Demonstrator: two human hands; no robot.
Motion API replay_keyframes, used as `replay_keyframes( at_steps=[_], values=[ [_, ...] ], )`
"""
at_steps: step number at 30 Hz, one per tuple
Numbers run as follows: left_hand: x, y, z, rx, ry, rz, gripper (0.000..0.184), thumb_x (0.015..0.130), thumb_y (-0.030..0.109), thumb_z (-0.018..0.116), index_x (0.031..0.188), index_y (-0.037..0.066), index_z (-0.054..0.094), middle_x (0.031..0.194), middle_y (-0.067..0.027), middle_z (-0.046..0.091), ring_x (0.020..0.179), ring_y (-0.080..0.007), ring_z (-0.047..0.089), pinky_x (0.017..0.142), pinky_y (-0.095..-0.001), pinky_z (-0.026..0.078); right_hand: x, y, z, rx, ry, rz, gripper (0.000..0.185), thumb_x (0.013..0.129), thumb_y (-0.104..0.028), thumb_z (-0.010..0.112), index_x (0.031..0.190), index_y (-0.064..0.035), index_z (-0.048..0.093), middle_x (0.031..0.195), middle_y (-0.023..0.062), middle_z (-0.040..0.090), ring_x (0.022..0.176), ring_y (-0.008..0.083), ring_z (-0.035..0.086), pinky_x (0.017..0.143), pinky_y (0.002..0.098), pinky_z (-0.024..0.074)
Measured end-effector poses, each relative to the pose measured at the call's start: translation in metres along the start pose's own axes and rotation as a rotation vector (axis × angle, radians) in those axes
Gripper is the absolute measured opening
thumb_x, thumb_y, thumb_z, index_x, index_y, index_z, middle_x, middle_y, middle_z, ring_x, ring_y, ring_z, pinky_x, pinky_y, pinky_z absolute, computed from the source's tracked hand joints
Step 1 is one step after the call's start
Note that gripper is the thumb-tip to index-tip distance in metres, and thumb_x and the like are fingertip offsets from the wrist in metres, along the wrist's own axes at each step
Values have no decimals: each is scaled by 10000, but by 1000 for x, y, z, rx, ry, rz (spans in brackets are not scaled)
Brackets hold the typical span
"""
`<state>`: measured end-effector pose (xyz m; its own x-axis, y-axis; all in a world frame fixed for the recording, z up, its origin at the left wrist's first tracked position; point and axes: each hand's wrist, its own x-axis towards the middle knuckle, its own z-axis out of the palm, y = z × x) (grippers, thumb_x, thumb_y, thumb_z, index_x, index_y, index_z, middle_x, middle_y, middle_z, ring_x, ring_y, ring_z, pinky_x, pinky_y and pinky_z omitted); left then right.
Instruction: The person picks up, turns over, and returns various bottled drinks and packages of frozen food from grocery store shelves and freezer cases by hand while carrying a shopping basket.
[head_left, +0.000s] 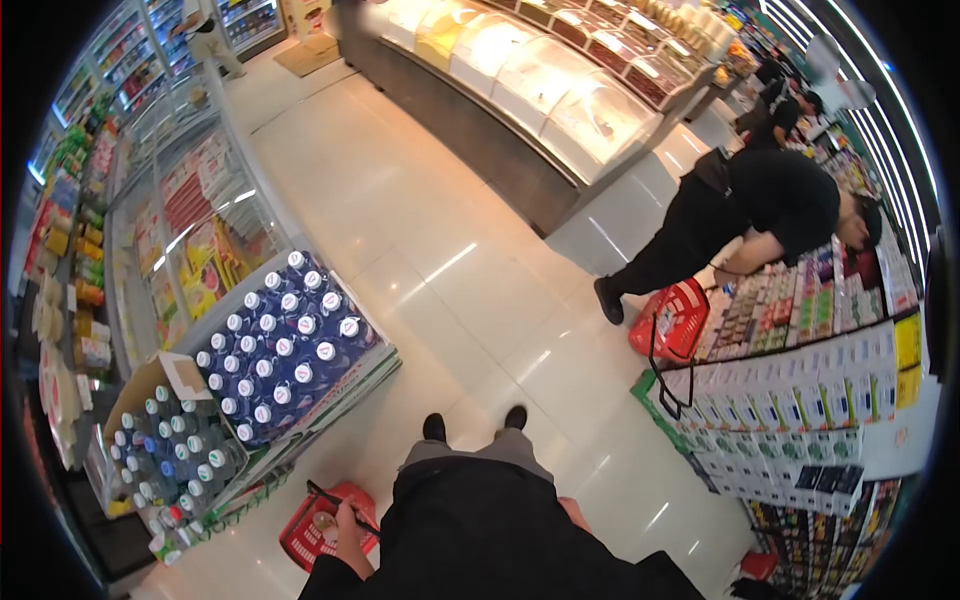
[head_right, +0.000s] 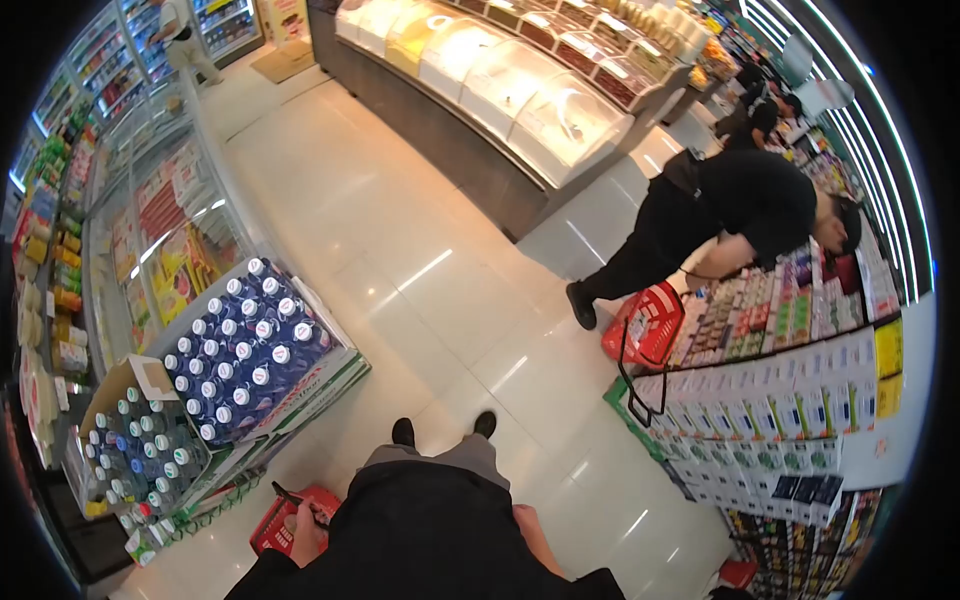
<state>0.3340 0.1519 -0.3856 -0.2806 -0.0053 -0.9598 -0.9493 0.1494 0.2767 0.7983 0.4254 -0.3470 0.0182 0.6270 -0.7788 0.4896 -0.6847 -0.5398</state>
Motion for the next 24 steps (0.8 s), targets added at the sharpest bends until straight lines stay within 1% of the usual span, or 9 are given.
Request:
replay_keyframes(
  at_steps=[2, 5, 6, 12, 13, 15, 18, 20, 24],
  values=[
    [-21, -11, 0, -69, 26, 55, 276, 827, 267, 576, 635, 131, 431, 481, -11, 377, 367, -165, 358, 363, -303, 312, 49, -18, -10, -347, -225, -126, 259, 769, -137, 600, 922, 64, 659, 740, 95, 628, 613, 184, 567, 543, 333, 453],
    [-63, -30, 22, 130, 306, 157, 254, 803, 272, 606, 655, 99, 494, 482, -22, 398, 356, -173, 380, 337, -307, 299, 68, -121, -13, -235, -156, 68, 228, 783, -144, 591, 895, 40, 662, 713, 82, 616, 610, 170, 569, 544, 330, 457],
    [-52, -48, 15, 159, 400, 86, 247, 801, 278, 613, 682, 75, 535, 496, -33, 430, 370, -176, 423, 337, -321, 308, 98, -127, -19, -250, -178, 61, 228, 783, -144, 591, 895, 40, 662, 713, 82, 616, 610, 170, 569, 544, 330, 457],
    [-53, -152, 101, 331, 490, 223, 265, 735, 283, 615, 591, 71, 544, 499, -9, 476, 410, -184, 483, 376, -347, 358, 242, -249, -75, -398, -301, 9, 237, 827, -153, 536, 999, -17, 628, 767, 85, 623, 655, 180, 599, 563, 334, 489],
    [-8, -188, 93, 590, 406, 414, 258, 720, 274, 623, 597, 57, 559, 500, -19, 492, 409, -198, 493, 374, -350, 363, 255, -274, -89, -361, -284, 29, 266, 835, -151, 519, 1050, -16, 597, 796, 97, 631, 665, 195, 607, 574, 338, 495],
    [-46, -177, 176, 382, 544, 185, 252, 732, 252, 621, 629, 24, 591, 524, -50, 523, 404, -209, 498, 382, -358, 372, 284, -316, -111, -370, -300, 32, 299, 843, -150, 502, 1102, -15, 566, 825, 109, 638, 675, 209, 615, 586, 341, 500],
    [-80, -154, 266, 214, 516, 71, 286, 757, 247, 624, 672, -26, 611, 535, -85, 534, 400, -205, 498, 399, -349, 382, 343, -359, -142, -348, -305, 38, 324, 855, -155, 481, 1142, -11, 527, 858, 140, 644, 701, 233, 628, 615, 353, 502],
    [-112, -134, 316, 160, 274, 96, 290, 779, 260, 638, 664, 4, 566, 482, -36, 432, 384, -165, 447, 378, -310, 336, 376, -373, -156, -284, -276, 64, 303, 866, -153, 465, 1128, -13, 527, 886, 154, 641, 724, 242, 628, 631, 371, 505],
    [-129, -108, 384, 188, 161, 73, 321, 813, 298, 622, 683, 6, 588, 471, -41, 434, 400, -158, 465, 399, -306, 355, 401, -407, -142, -332, -287, 120, 268, 881, -145, 445, 1097, -13, 532, 892, 158, 637, 729, 247, 631, 621, 366, 503]
  ],
)
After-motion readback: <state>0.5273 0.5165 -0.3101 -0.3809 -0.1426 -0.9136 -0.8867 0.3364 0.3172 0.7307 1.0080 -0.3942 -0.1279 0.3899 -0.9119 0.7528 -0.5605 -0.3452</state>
